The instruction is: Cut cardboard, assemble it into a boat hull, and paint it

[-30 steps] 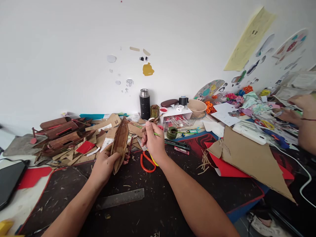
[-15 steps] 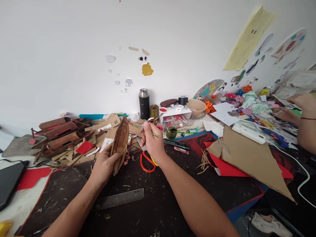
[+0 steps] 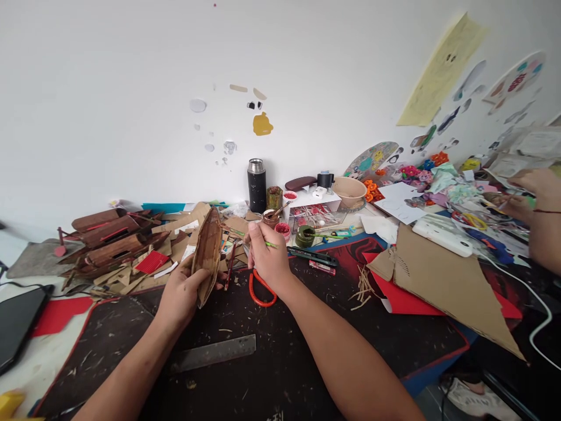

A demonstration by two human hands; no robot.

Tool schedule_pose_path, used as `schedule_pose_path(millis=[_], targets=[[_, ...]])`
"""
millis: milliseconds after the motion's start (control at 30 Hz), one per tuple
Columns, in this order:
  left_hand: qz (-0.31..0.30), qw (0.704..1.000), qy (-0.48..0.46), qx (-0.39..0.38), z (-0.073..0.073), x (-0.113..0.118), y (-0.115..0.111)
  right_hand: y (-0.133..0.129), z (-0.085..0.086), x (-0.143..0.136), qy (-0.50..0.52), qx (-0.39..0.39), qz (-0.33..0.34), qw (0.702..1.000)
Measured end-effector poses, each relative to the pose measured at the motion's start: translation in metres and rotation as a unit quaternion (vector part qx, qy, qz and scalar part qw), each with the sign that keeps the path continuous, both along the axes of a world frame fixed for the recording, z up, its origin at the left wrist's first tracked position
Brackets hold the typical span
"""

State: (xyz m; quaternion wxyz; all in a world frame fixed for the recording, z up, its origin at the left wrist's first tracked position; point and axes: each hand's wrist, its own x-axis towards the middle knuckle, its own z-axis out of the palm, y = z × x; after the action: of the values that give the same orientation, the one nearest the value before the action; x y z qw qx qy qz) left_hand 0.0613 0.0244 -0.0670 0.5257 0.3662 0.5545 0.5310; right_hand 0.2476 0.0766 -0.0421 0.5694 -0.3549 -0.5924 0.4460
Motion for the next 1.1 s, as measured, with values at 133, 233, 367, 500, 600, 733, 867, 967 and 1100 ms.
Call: schedule_pose_path(millis=[133,233,367,500,600,733,867,967,1100], targets=[[0.017,0.999,-0.027,0.012,0.004,0.002,0.0,0.001,-0.004,-0.002,-0.006,0.0,0.002,1.0],[0.03,0.998,-0.046,0.001,0.005,0.003,0.001,0.002,-0.005,-0.003,-0.007,0.001,0.006,1.0],[0.051,0.997,-0.058,-0.011,0.007,0.004,0.001,0.0,-0.003,-0.004,0.003,0.0,0.012,1.0],[0.067,0.996,-0.062,-0.013,0.01,0.005,0.002,-0.004,0.001,-0.005,-0.001,-0.007,0.022,1.0],[0.072,0.995,-0.065,-0.008,0.011,0.004,0.003,-0.007,0.004,-0.005,-0.011,-0.009,0.026,1.0],[0.075,0.995,-0.062,-0.009,0.011,0.002,0.003,-0.008,0.004,-0.006,-0.018,-0.005,0.027,0.999],[0.073,0.996,-0.059,0.001,0.01,0.001,0.003,-0.007,0.003,-0.005,-0.022,0.002,0.029,0.999],[0.073,0.996,-0.058,0.003,0.011,0.001,0.002,-0.007,0.003,-0.005,-0.032,0.008,0.027,0.999],[0.077,0.996,-0.055,0.005,0.011,0.001,0.003,-0.008,0.004,-0.004,-0.055,0.026,0.014,0.998]])
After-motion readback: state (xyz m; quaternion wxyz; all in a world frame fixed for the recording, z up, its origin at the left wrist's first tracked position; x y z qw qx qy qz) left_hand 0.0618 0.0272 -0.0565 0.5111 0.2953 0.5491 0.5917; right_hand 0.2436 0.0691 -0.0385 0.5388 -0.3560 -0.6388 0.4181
